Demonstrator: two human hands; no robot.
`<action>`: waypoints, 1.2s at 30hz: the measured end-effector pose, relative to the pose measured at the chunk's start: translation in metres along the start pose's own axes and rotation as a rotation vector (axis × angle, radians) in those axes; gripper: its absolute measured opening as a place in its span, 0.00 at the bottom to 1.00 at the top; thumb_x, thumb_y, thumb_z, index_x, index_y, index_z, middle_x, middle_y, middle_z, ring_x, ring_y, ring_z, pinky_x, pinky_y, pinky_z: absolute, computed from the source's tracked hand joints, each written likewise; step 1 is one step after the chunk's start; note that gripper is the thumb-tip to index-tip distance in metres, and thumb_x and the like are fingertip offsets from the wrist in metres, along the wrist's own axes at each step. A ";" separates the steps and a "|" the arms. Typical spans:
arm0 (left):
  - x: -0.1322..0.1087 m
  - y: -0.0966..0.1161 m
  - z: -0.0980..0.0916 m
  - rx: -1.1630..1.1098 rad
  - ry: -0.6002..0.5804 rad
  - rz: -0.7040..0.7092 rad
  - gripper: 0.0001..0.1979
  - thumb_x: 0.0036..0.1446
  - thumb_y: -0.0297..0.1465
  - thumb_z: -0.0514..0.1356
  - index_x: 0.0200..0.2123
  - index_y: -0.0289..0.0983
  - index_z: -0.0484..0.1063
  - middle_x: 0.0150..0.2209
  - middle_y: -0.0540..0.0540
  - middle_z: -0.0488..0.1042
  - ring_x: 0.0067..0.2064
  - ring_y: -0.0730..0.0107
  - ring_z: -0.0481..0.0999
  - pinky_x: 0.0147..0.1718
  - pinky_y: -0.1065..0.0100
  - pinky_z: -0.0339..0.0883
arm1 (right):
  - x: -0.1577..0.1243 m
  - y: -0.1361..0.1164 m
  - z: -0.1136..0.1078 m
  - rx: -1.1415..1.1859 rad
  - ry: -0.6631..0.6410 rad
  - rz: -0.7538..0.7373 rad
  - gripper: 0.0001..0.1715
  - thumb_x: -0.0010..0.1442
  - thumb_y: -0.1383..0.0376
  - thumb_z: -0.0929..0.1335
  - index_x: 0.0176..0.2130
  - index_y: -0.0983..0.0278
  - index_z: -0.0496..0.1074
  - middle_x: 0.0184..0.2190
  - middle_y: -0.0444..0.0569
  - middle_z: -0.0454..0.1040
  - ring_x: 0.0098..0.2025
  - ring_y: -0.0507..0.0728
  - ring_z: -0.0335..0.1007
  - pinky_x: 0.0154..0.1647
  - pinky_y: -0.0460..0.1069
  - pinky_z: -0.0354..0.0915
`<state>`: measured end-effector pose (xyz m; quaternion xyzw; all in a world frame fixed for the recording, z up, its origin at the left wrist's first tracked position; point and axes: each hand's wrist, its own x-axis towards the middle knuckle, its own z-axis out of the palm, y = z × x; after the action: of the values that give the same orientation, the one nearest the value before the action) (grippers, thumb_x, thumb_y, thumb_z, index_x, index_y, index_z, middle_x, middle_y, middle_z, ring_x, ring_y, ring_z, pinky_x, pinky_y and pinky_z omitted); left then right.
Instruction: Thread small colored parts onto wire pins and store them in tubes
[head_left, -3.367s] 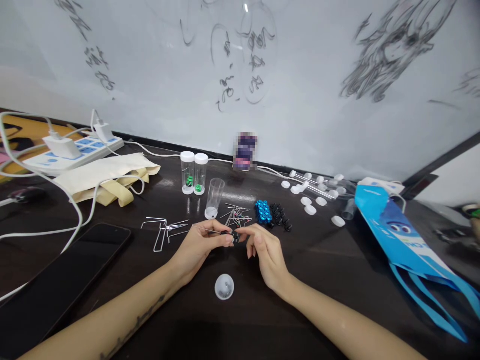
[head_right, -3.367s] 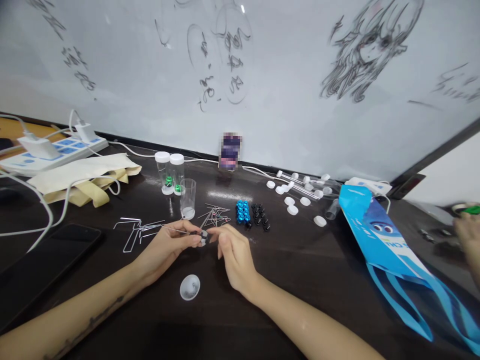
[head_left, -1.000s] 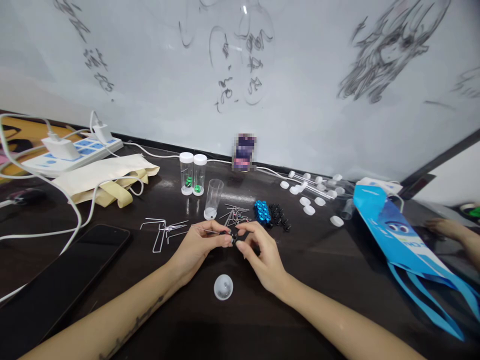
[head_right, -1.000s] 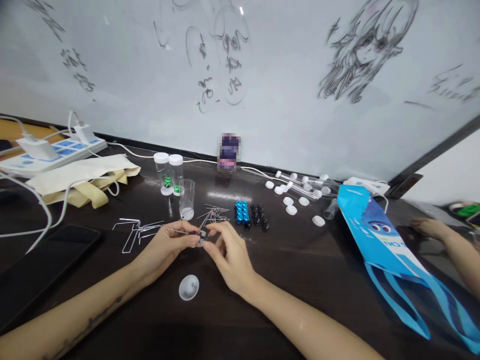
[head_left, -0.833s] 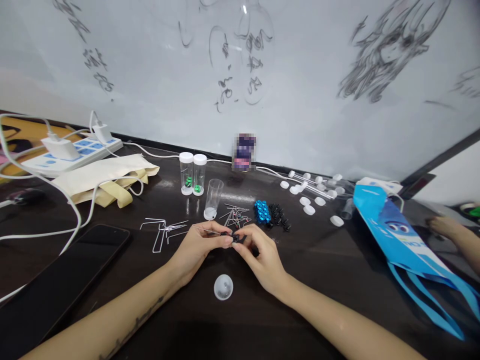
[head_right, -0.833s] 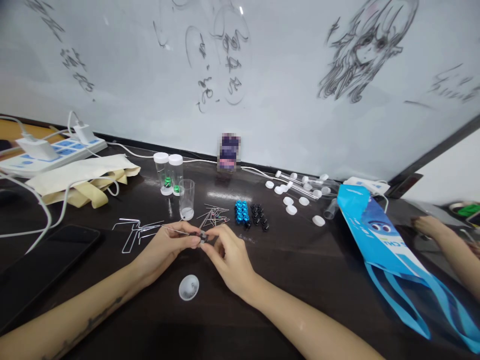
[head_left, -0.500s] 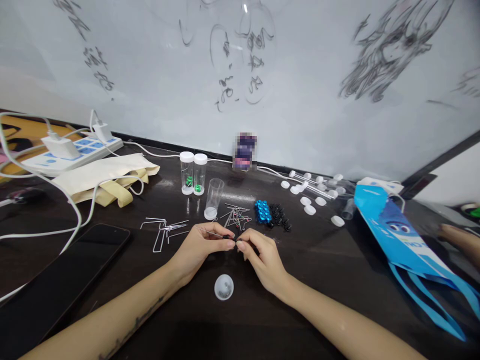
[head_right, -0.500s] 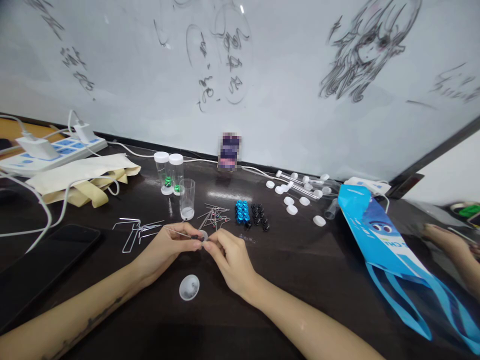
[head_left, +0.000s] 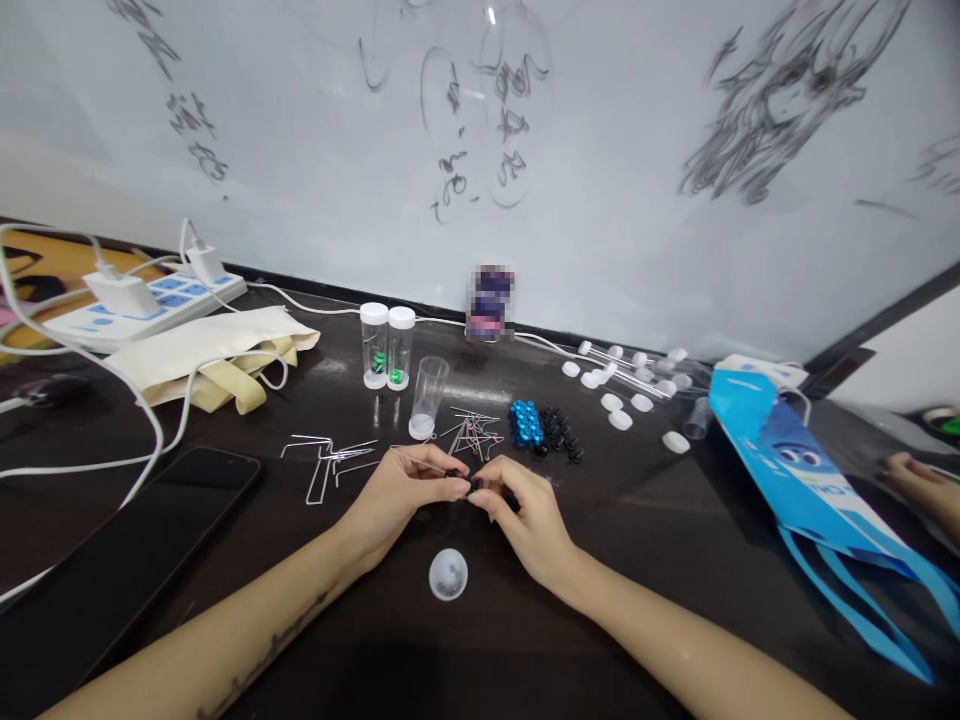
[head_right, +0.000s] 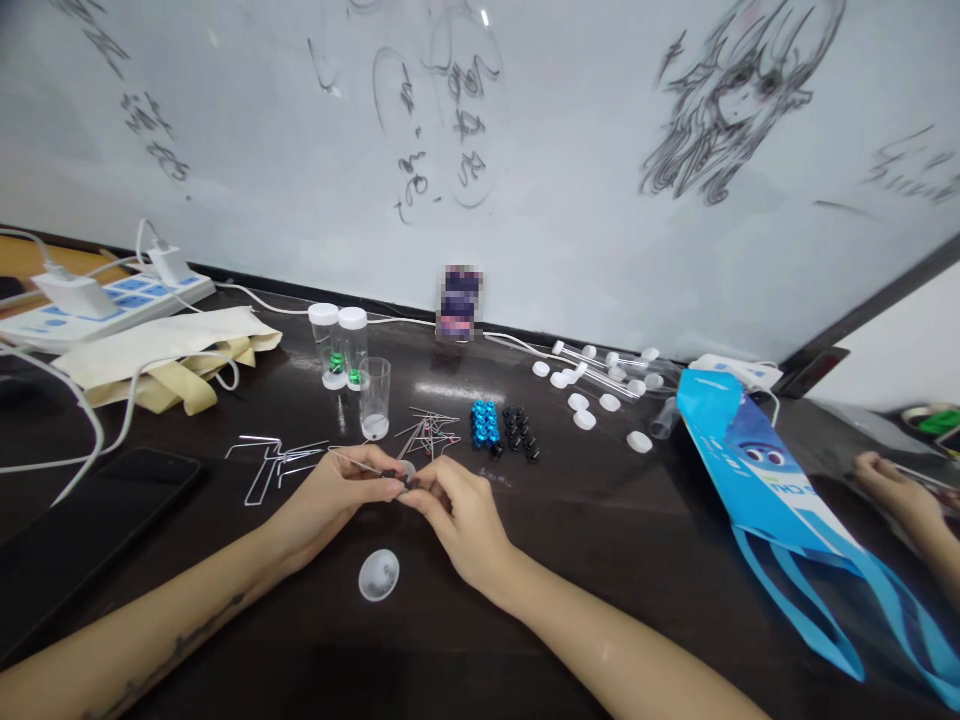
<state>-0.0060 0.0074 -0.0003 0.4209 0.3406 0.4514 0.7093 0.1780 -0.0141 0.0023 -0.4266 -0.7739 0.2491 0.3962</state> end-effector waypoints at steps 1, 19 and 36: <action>0.000 0.000 0.000 0.002 0.002 0.001 0.09 0.41 0.27 0.72 0.30 0.36 0.79 0.31 0.47 0.80 0.34 0.70 0.75 0.37 0.68 0.65 | 0.000 0.000 0.000 0.001 -0.005 0.004 0.05 0.63 0.65 0.67 0.34 0.62 0.69 0.27 0.42 0.67 0.25 0.51 0.63 0.29 0.46 0.59; -0.001 -0.001 0.000 -0.002 -0.010 -0.007 0.09 0.41 0.27 0.72 0.29 0.36 0.79 0.31 0.47 0.80 0.34 0.68 0.76 0.38 0.67 0.67 | 0.001 -0.003 -0.002 -0.047 -0.074 0.040 0.16 0.67 0.62 0.63 0.28 0.63 0.68 0.23 0.42 0.66 0.25 0.51 0.63 0.30 0.46 0.58; -0.001 0.002 0.003 -0.048 0.043 0.014 0.10 0.40 0.27 0.72 0.30 0.36 0.79 0.32 0.46 0.80 0.35 0.68 0.76 0.39 0.68 0.66 | 0.001 -0.004 0.001 0.011 0.043 0.052 0.10 0.61 0.61 0.69 0.42 0.62 0.69 0.29 0.43 0.68 0.24 0.50 0.62 0.26 0.45 0.60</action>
<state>-0.0042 0.0055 0.0029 0.3964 0.3420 0.4734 0.7084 0.1756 -0.0153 0.0048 -0.4495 -0.7526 0.2542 0.4086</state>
